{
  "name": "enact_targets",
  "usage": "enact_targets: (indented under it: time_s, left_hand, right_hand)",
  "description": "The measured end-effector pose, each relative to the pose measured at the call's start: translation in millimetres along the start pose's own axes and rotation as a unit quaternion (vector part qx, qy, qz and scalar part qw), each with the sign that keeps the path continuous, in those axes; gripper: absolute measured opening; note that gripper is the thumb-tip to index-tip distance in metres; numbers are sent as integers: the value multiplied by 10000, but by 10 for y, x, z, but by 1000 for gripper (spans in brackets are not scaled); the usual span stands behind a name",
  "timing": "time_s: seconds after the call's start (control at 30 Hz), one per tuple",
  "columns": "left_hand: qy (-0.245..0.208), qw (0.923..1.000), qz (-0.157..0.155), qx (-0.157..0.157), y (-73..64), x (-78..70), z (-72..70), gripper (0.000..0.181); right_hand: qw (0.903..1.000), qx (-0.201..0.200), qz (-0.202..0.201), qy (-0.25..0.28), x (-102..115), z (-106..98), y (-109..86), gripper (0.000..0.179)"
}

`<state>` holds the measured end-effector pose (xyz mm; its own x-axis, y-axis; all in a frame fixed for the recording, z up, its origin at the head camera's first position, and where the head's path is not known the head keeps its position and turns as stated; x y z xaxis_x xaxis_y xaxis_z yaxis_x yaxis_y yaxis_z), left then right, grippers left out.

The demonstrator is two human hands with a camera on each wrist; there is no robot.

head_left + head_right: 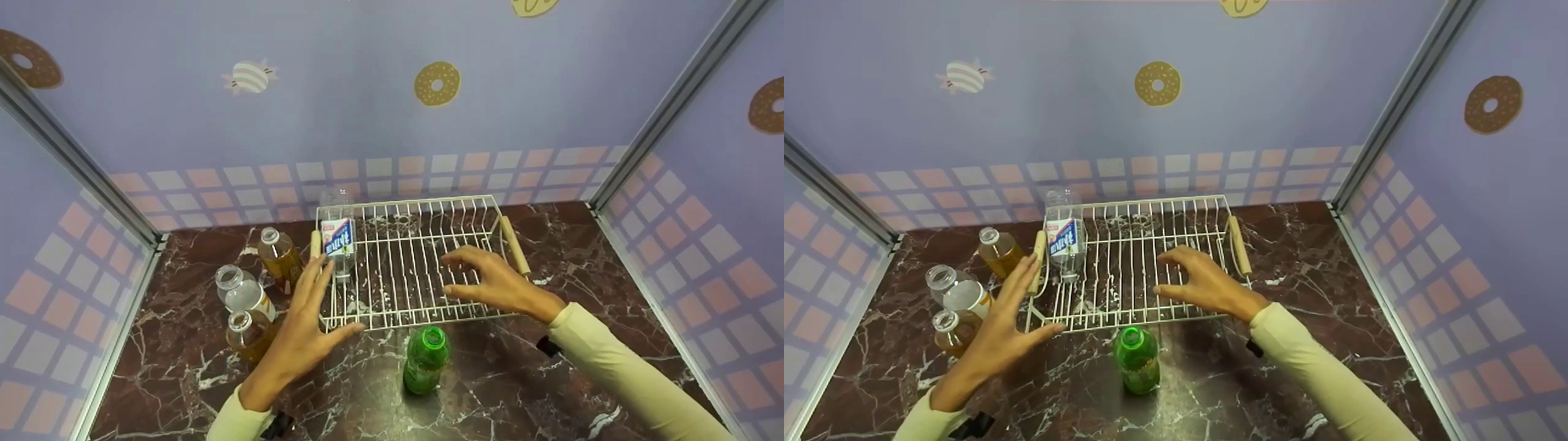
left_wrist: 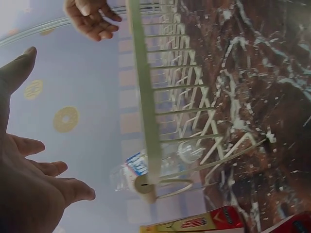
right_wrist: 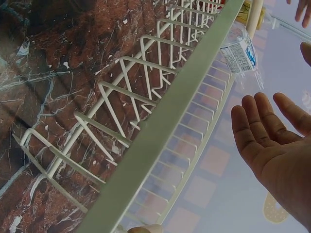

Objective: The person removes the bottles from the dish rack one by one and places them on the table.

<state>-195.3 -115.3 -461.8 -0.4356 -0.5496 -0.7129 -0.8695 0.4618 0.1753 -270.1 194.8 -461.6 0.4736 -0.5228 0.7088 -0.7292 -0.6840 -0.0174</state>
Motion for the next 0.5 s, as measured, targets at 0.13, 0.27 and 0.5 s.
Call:
enact_targets:
  time_s: [0.13, 0.27, 0.5]
  left_hand:
    - [50, 9998, -99, 185, 39, 77, 90, 119]
    - [142, 9996, -72, 241, 74, 139, 135, 119]
    - [122, 9994, -147, 302, 109, 239, 187, 120]
  right_hand:
    - [10000, -3, -51, -11, -1, 3, 31, 62]
    - [10000, 4, -42, -61, -5, 11, 63, 62]
    - [9999, 12, 104, 26, -69, 27, 119, 63]
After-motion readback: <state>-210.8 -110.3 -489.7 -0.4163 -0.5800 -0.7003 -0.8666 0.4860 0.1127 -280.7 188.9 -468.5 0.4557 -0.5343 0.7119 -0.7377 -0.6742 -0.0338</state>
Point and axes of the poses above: each hand's wrist, its own y-axis towards the middle knuckle, its own z-axis out of the palm, x = y × z, the point moved 8 cm from there along y, towards the middle knuckle, and after that the axes turned 14 degrees about x, right-handed, at the moved point
